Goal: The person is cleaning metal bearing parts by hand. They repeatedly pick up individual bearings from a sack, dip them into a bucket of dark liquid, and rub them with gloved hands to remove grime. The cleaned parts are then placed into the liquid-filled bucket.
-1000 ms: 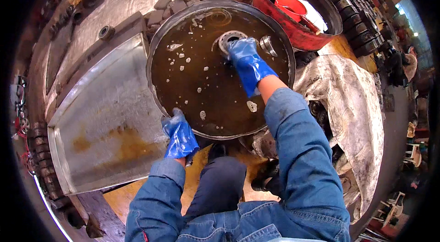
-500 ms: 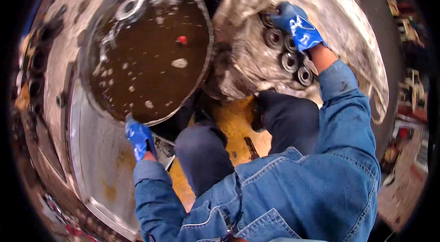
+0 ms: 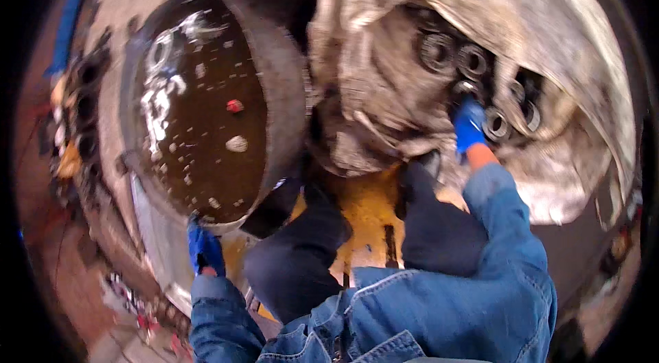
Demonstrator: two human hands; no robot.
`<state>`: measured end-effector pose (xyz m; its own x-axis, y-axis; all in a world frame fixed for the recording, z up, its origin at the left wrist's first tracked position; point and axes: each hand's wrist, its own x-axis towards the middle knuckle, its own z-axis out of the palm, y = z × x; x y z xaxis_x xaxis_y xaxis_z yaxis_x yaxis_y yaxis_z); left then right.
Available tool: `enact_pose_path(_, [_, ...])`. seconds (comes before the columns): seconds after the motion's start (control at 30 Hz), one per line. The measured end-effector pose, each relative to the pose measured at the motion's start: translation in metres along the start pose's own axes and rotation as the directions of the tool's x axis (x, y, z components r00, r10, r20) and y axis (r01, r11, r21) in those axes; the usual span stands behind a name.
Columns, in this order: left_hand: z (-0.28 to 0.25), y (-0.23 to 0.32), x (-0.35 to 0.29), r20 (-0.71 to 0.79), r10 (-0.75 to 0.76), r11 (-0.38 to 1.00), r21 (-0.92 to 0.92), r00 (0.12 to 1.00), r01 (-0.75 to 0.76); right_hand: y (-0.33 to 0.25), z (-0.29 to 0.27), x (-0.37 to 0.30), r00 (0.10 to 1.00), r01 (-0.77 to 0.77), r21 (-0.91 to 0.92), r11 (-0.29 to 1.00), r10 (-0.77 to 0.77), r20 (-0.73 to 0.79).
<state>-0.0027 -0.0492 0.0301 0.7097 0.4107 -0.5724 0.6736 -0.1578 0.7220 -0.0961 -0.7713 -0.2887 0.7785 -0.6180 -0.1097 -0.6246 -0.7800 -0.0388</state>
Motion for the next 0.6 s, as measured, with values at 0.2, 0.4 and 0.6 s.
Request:
enact_pose_path(0.2, [0.006,0.037,-0.035,-0.175,-0.177,0.974,-0.171,0.968,0.147,-0.055,0.005,0.013,0.991,0.035,-0.112,0.993,-0.02,0.131])
enact_pose_path(0.4, [-0.018,0.011,-0.014,-0.265,-0.103,0.964,-0.266,0.959,0.03,-0.073,-0.066,0.005,0.904,-0.138,0.605,0.784,-0.15,0.401])
enact_pose_path(0.6, [-0.008,0.012,-0.017,-0.28,-0.023,0.926,-0.368,0.96,-0.085,-0.162,-0.267,-0.08,0.876,-0.127,0.95,0.284,-0.418,0.242])
